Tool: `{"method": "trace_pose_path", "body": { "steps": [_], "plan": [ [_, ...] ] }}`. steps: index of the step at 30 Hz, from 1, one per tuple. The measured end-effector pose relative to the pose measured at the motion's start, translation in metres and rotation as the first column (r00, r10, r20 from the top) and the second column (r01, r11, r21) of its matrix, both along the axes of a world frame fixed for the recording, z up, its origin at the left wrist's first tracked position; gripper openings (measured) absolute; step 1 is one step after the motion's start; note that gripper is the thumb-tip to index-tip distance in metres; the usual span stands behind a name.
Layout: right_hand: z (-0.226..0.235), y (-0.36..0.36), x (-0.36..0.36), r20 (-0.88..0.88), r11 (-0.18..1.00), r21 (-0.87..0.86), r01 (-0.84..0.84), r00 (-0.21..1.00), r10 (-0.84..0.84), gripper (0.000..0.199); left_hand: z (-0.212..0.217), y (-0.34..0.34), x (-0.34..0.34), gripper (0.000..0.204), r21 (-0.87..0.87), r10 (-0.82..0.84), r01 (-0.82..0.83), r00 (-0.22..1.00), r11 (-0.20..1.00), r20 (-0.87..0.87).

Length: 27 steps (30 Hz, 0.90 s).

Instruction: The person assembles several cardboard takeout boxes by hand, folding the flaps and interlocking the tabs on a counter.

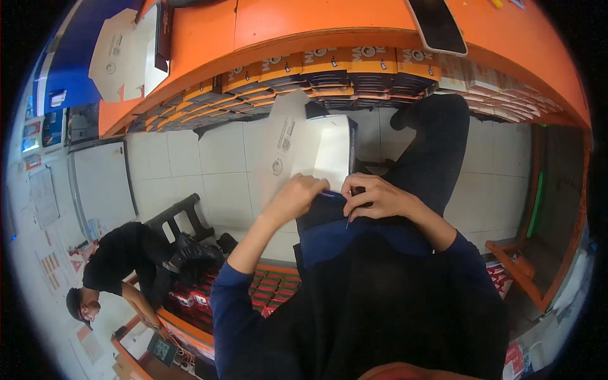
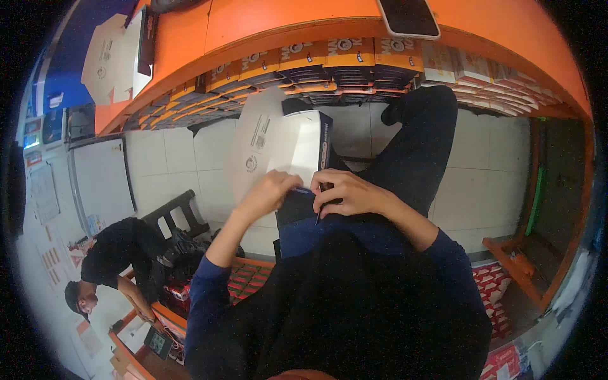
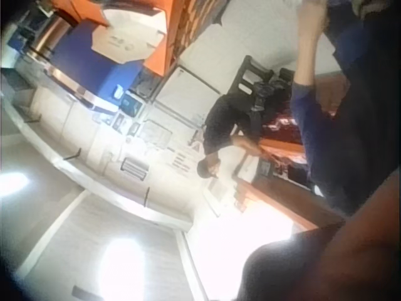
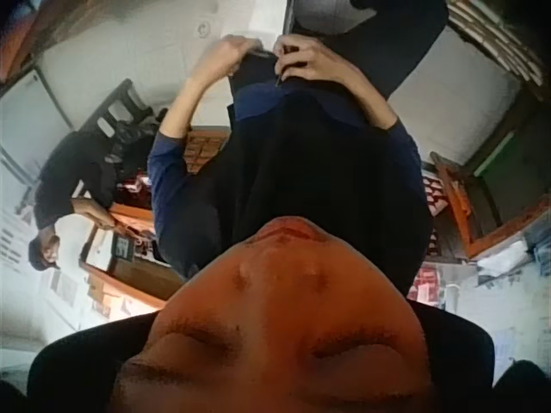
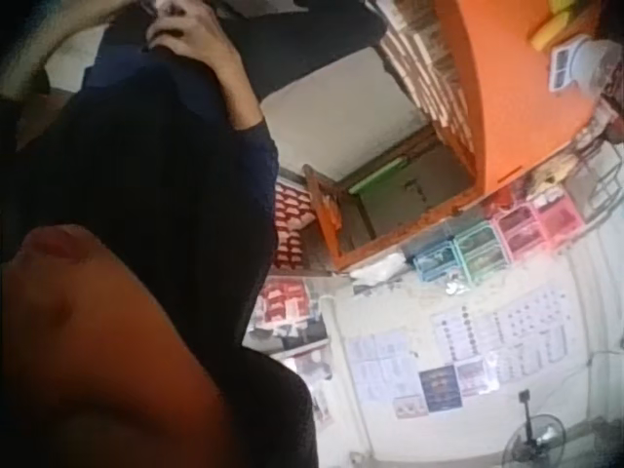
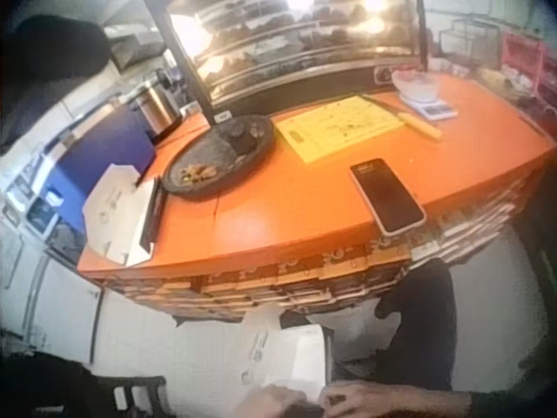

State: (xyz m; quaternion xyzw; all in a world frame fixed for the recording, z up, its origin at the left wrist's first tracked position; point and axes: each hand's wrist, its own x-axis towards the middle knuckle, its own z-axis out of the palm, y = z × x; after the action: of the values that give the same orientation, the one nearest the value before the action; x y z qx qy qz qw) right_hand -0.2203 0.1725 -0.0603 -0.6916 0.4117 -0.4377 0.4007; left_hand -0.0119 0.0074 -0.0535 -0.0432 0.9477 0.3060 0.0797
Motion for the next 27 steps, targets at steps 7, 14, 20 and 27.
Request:
{"method": "trace_pose_path", "body": {
  "steps": [7, 14, 20, 27],
  "plan": [
    [-0.007, -0.009, 0.012, 0.000, 0.930, 0.181, 0.321, 0.945, -0.327, 0.041, -0.015, -0.008, -0.017, 0.018, 0.517, 0.440, -0.549, 0.836, 0.657, 0.330],
    [-0.002, -0.015, 0.004, 0.024, 0.609, 0.326, 0.723, 0.638, -0.770, 0.037, 0.013, 0.005, -0.031, 0.023, 0.463, 0.602, -0.653, 0.749, 0.599, 0.278],
    [0.005, -0.027, -0.012, 0.032, 0.905, 0.086, 0.417, 0.907, -0.420, 0.049, 0.034, 0.005, -0.034, 0.020, 0.374, 0.496, -0.474, 0.867, 0.797, 0.041],
    [0.041, -0.048, -0.009, -0.141, 0.965, 0.030, 0.261, 0.957, -0.254, 0.064, 0.058, -0.009, -0.025, 0.013, 0.384, 0.521, -0.550, 0.833, 0.742, 0.187]
  ]
}}
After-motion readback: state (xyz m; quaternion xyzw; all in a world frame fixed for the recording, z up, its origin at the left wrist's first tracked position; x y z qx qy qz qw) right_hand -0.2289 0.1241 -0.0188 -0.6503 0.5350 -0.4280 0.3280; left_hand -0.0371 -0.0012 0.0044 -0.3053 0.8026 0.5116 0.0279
